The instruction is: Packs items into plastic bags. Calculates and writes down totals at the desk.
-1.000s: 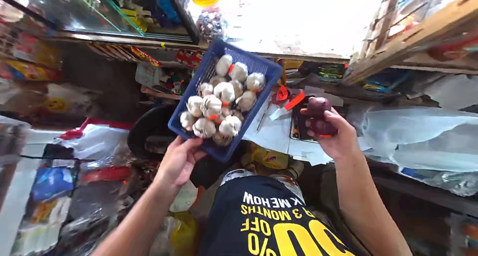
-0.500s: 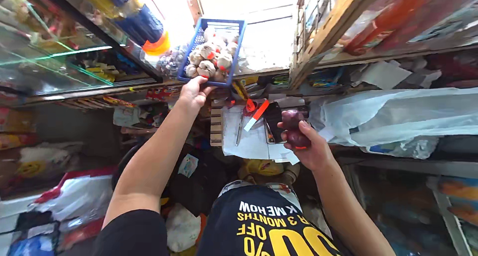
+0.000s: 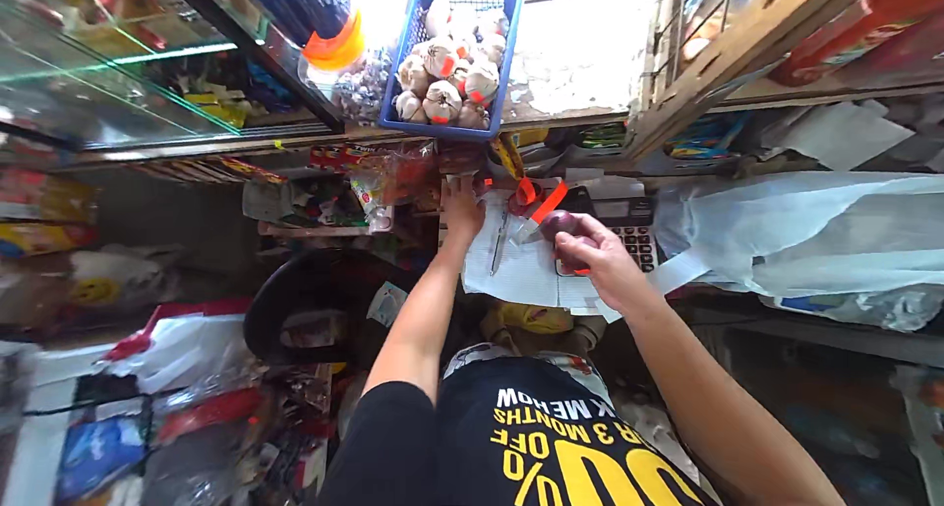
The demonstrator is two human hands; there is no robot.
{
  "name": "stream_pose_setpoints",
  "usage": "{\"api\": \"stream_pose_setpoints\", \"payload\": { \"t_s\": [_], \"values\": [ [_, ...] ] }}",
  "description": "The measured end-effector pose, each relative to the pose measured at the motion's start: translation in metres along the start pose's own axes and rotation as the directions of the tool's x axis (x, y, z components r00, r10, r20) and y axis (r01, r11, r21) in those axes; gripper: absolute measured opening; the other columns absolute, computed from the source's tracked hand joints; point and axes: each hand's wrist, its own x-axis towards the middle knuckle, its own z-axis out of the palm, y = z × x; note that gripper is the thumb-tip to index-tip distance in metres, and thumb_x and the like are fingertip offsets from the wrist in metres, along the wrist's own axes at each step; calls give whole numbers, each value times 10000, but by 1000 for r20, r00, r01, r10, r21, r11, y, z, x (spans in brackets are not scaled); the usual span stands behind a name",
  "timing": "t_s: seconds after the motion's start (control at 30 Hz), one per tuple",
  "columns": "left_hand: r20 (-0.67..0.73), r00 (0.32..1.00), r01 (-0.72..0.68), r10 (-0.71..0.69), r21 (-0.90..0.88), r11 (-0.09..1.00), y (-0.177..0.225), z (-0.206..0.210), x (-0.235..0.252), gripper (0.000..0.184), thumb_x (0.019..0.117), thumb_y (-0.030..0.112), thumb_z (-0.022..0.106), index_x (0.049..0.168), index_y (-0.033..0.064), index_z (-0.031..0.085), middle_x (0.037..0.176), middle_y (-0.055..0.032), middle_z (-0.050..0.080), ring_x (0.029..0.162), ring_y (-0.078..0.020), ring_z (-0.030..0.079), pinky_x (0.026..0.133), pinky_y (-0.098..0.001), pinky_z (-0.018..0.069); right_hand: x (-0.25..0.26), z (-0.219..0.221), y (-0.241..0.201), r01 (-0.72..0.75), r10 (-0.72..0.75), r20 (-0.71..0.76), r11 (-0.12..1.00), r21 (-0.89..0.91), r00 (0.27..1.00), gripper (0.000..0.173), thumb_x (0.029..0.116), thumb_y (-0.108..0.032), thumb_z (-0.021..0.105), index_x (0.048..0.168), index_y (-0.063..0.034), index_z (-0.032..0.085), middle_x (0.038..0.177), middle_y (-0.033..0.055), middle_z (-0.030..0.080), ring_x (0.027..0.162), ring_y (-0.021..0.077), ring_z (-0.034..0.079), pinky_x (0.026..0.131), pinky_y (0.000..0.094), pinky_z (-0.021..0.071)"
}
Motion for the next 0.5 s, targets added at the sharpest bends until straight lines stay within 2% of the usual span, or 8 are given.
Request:
{"api": "stream_pose_setpoints", "payload": {
  "t_s": [0.07, 0.17, 0.23, 0.33, 0.4, 0.47, 0.5],
  "values": [
    [13, 1000, 23, -25, 96, 995, 6, 14, 12, 665, 914, 232, 776, 1492, 66, 493, 1516, -255, 466, 1419, -515, 374, 1105, -655, 383, 13, 15, 6, -55, 56, 21, 996, -72, 998, 365, 1022, -174, 601, 1369, -77, 539, 1057, 110, 653, 820, 181, 671, 703, 341, 587],
    [-11, 1000, 6, -5, 167, 986, 12, 19, 25, 596, 948, 256, 741, 1455, 31, 523, 1435, -277, 533, 1365, -495, 450, 1109, -626, 380, 25, 32, 3, -73, 73, -11, 997, -16, 997, 330, 1027, -186, 602, 1323, -42, 579, 1009, 99, 674, 804, 162, 674, 686, 310, 578],
    [-57, 996, -53, 63, 172, 984, 4, 20, 27, 569, 928, 253, 756, 1404, 10, 559, 1384, -279, 566, 1330, -476, 494, 1114, -605, 385, 29, 38, -9, -20, 24, -47, 996, 86, 999, 279, 1035, -173, 562, 1272, -31, 604, 959, 74, 684, 781, 139, 675, 676, 286, 580],
    [-161, 979, -113, 121, 62, 992, -17, 17, 7, 590, 908, 276, 772, 1389, 8, 562, 1359, -285, 572, 1300, -478, 523, 1092, -607, 430, 45, 40, -37, 112, -93, -155, 987, 119, 984, 328, 1045, -207, 544, 1337, -62, 577, 1023, 65, 674, 818, 135, 658, 724, 316, 573],
    [-216, 968, -136, 128, -21, 991, -28, 9, -14, 602, 867, 262, 809, 1365, 11, 581, 1329, -267, 595, 1254, -435, 567, 1064, -569, 469, 68, 34, -57, 230, -225, -244, 973, -7, 943, 396, 1043, -250, 560, 1396, -74, 524, 1160, 98, 649, 890, 174, 664, 767, 378, 582],
    [-199, 972, -141, 122, -83, 987, -34, -5, -40, 592, 866, 240, 811, 1358, 10, 576, 1321, -258, 591, 1248, -408, 575, 1051, -547, 492, 99, 23, -72, 313, -380, -364, 922, -230, 851, 456, 1006, -301, 621, 1397, -75, 559, 1251, 140, 613, 936, 211, 671, 769, 399, 597],
    [-196, 971, -158, 135, -103, 982, -36, -11, -53, 585, 867, 238, 806, 1352, 5, 577, 1321, -254, 591, 1247, -394, 579, 1047, -534, 500, 114, 16, -78, 299, -434, -403, 885, -357, 806, 469, 985, -340, 642, 1376, -85, 597, 1306, 177, 546, 996, 245, 650, 795, 408, 598]
  ]
}}
